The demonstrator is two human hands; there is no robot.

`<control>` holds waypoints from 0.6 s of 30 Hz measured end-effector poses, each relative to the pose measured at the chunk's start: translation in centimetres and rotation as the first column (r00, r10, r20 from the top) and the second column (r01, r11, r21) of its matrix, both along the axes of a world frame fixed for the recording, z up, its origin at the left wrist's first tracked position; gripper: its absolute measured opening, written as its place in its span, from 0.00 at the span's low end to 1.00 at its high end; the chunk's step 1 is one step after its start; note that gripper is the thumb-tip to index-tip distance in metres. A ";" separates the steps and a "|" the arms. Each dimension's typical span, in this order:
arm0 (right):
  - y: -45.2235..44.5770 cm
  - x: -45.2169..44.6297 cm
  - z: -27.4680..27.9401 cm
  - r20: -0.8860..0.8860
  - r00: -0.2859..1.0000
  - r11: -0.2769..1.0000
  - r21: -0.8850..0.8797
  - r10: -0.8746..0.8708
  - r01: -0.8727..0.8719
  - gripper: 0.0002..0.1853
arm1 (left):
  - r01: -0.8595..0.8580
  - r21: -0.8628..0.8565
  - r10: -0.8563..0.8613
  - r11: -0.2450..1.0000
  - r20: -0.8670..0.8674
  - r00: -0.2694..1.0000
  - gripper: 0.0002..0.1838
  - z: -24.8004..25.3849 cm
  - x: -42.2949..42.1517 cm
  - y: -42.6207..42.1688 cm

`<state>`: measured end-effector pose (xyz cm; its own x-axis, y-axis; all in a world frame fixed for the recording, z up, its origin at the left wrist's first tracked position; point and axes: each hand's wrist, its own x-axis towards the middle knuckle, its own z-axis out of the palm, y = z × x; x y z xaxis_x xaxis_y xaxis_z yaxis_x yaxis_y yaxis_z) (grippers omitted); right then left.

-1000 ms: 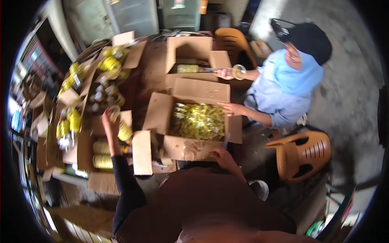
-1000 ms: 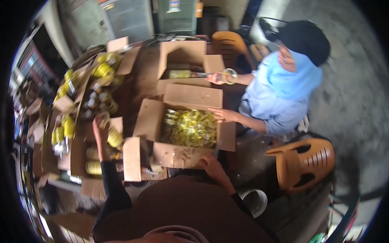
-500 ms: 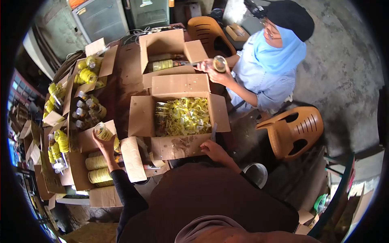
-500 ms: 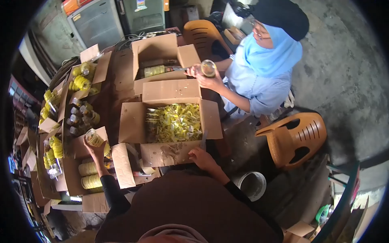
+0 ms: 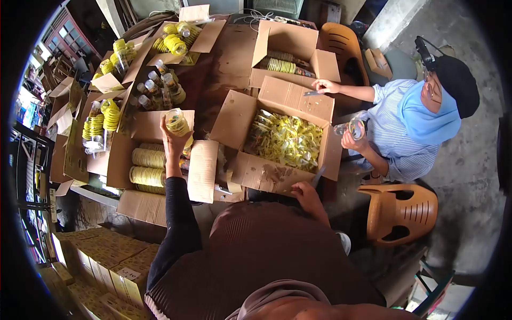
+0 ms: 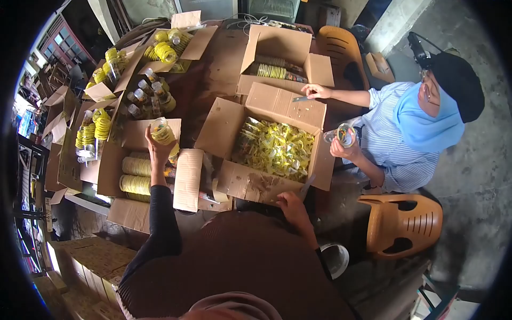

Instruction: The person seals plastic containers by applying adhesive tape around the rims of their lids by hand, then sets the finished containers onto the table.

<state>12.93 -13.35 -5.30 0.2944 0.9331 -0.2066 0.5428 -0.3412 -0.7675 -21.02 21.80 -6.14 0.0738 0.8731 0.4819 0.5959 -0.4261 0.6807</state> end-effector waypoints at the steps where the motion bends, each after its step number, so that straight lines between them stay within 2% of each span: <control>1: 0.0 -0.1 -0.1 0.012 1.000 1.000 -0.003 -0.001 0.001 0.10 | -0.013 0.063 0.013 0.998 -0.008 1.000 0.64 0.3 0.0 -0.3; 2: -0.3 -0.2 -0.2 0.007 1.000 1.000 -0.012 -0.002 0.002 0.10 | -0.021 0.122 0.025 0.992 -0.031 0.999 0.69 -0.6 -0.2 -0.3; 3: -0.4 -0.2 -0.5 -0.005 1.000 1.000 0.000 0.003 -0.003 0.10 | -0.022 0.118 0.027 0.993 -0.037 0.999 0.69 -1.2 -0.3 -0.6; 5: -0.4 -0.3 -0.6 -0.023 1.000 1.000 0.017 0.010 -0.010 0.10 | 0.108 -0.039 -0.099 0.993 0.173 0.980 0.74 -2.2 -0.6 -1.6; 6: -0.4 -0.4 -0.4 -0.019 1.000 1.000 0.004 0.014 -0.014 0.10 | 0.165 -0.037 -0.155 0.986 0.194 0.969 0.76 -2.6 -0.8 -1.9; 8: -0.2 -0.5 -0.2 -0.016 1.000 1.000 -0.005 0.015 -0.015 0.10 | 0.106 -0.085 -0.091 0.991 0.157 0.983 0.72 -4.6 -1.5 -1.7; 10: 0.1 -0.7 -0.3 -0.014 0.999 0.998 0.028 0.050 -0.049 0.10 | 0.058 -0.130 -0.043 0.990 0.109 0.993 0.69 -4.3 -1.6 -1.6; 12: 0.5 -0.8 -0.4 -0.021 0.996 0.996 0.043 0.081 -0.080 0.10 | 0.009 -0.014 -0.008 1.000 0.050 0.999 0.61 -3.5 -1.8 -1.2; 14: 1.3 -0.7 -0.1 -0.020 0.993 0.992 0.063 0.114 -0.113 0.10 | -0.006 -0.039 0.009 0.999 0.076 0.997 0.57 -0.7 -1.6 -1.7; 15: 1.8 -0.8 0.2 -0.104 0.989 0.993 0.064 0.106 -0.099 0.10 | -0.017 -0.069 0.024 0.997 0.099 0.995 0.53 1.1 -1.4 -2.0; 16: 2.4 -0.9 0.6 -0.188 0.977 0.994 0.063 0.097 -0.086 0.10 | 0.005 0.010 -0.006 1.000 0.104 0.995 0.48 2.4 -1.2 -2.2; 17: 3.1 -1.1 1.5 -0.185 0.977 0.994 0.067 0.102 -0.091 0.10 | 0.001 0.014 -0.003 1.000 0.107 0.994 0.48 4.5 -0.8 -3.0; 18: 4.0 -1.4 2.9 -0.211 0.972 0.987 0.145 0.106 -0.076 0.10 | 0.158 -0.038 -0.152 0.987 0.129 0.980 0.47 6.8 -0.2 -4.0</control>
<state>11.54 -9.33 -2.40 0.1690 0.9774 -0.1268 0.3823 -0.1836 -0.9056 -21.22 17.79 0.71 0.1522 0.8778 0.4542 0.4338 -0.4723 0.7673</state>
